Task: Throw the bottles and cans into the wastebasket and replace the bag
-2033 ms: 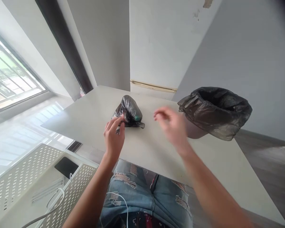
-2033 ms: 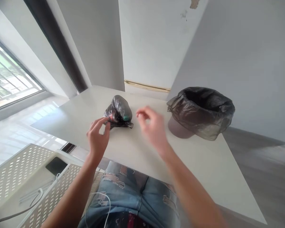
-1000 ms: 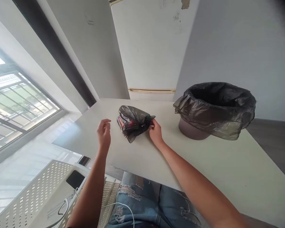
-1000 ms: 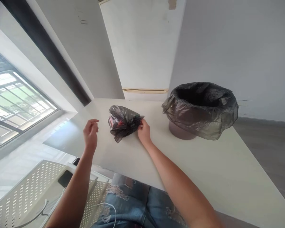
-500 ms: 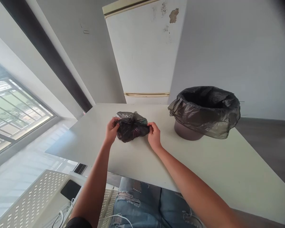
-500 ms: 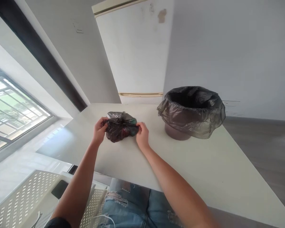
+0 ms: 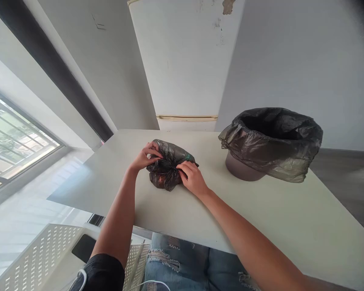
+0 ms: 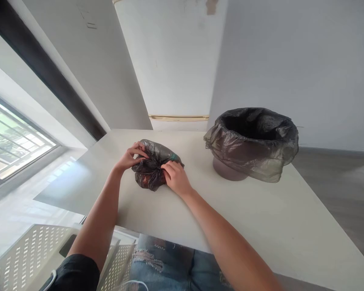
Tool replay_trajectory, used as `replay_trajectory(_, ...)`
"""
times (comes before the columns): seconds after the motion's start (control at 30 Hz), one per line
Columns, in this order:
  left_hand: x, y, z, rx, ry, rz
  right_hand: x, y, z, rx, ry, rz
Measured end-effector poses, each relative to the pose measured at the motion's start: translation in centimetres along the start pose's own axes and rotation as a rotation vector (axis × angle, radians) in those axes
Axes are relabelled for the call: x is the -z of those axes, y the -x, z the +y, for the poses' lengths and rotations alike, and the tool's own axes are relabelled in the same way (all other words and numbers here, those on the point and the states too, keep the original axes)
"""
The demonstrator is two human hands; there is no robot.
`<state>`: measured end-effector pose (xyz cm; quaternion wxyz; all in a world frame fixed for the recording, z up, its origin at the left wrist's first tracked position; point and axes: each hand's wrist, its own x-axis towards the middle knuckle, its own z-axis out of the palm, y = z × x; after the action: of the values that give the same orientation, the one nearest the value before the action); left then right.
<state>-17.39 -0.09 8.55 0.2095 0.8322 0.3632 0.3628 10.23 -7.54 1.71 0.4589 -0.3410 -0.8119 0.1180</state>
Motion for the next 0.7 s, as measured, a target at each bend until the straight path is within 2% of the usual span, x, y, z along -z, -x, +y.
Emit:
replay_trajectory(0.07, -1.2, -0.1, -0.9, 0.006, 0.0, 0.017, 0.2, 0.1, 0.1, -0.013, -0.014, -0.03)
replay_trajectory(0.2, -3.8, 0.4, -1.8, 0.046, -0.008, 0.236, 1.2, 0.3, 0.0, 0.018, 0.002, -0.071)
replay_trajectory(0.23, -4.1, 0.5, -1.9, 0.04, 0.004, 0.248, 1.4, 0.3, 0.0, 0.011, 0.056, -0.079)
replay_trajectory(0.27, -4.2, 0.7, -1.9, 0.029, 0.018, 0.218, 1.6, 0.3, 0.0, -0.021, 0.135, -0.081)
replay_trajectory(0.37, -4.0, 1.0, -1.6, -0.023, 0.0, -0.009, 1.9, 0.3, 0.4, -0.214, 0.393, -0.057)
replay_trajectory(0.4, -3.9, 1.0, -1.5, -0.031, -0.024, -0.047, 2.0, 0.3, 0.5, -0.259, 0.44, -0.056)
replay_trajectory(0.43, -3.7, 1.1, -1.3, -0.033, -0.04, -0.039, 2.1, 0.2, 0.6, -0.276, 0.459, -0.06)
replay_trajectory(0.5, -3.6, 1.0, -0.7, -0.026, -0.019, 0.096, 2.4, 0.1, 0.6, -0.251, 0.453, -0.059)
replay_trajectory(0.6, -3.5, 0.9, 0.3, -0.031, 0.056, 0.395, 2.6, 0.0, 0.2, -0.204, 0.45, -0.014)
replay_trajectory(0.7, -3.5, 0.9, 0.9, -0.051, 0.172, 0.585, 2.6, -0.1, -0.6, -0.169, 0.442, 0.015)
